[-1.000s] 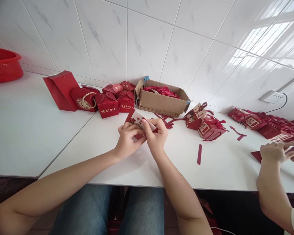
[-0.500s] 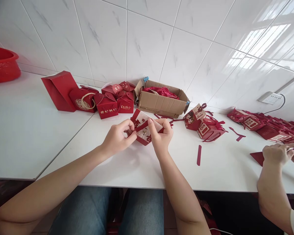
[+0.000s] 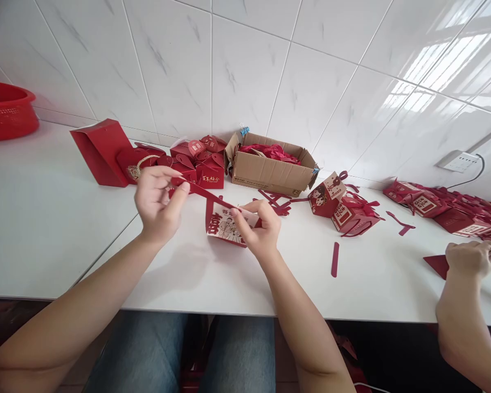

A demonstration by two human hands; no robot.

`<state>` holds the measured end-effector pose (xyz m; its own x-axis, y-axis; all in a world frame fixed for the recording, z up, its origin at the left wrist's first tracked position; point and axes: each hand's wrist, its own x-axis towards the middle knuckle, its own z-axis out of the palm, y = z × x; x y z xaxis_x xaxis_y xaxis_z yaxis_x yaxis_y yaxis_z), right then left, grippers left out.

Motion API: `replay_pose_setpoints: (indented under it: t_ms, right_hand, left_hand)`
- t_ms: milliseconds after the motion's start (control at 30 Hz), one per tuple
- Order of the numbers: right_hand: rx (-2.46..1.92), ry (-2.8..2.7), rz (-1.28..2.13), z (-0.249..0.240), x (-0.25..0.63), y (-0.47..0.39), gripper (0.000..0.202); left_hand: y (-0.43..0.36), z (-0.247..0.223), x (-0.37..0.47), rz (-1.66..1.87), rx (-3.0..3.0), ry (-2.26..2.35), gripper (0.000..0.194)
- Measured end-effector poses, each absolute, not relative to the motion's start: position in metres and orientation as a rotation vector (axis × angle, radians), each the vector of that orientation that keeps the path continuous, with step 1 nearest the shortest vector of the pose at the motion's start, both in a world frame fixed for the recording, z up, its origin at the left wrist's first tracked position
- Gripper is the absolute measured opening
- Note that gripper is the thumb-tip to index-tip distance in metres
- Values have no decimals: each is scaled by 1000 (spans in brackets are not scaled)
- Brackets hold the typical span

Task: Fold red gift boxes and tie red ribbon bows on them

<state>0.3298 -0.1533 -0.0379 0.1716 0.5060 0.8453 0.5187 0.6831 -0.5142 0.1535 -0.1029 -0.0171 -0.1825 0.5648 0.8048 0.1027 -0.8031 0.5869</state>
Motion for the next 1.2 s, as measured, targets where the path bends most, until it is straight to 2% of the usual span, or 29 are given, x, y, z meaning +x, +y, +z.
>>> replay_pose_setpoints:
  t_ms: [133,267,400,700,867,1200]
  right_hand:
    - [-709,-1640,-59,-38,321,-157,9]
    - [-619,-1711,-32,-38,316,-161,8]
    - [-517,-1775,-53,-38,317,-162,9]
    - [-479,-1783,-31,-37,321,-161,11]
    - [-513,-1772,31,-37,322,-161,11]
    - [-541,-1764,64,-37,323,-161,10]
  left_hand:
    - [-107,-6,147,2190,1744,512,32]
    - [-111,0,143,2213,1806,383,16]
    - [-107,-3,142,1863,1692,482,11]
    - [-112,2,143,937,1503,423,25]
    - [-109,5,142,876,1582,464,11]
    - [-111,9,142,771,1577,524,19]
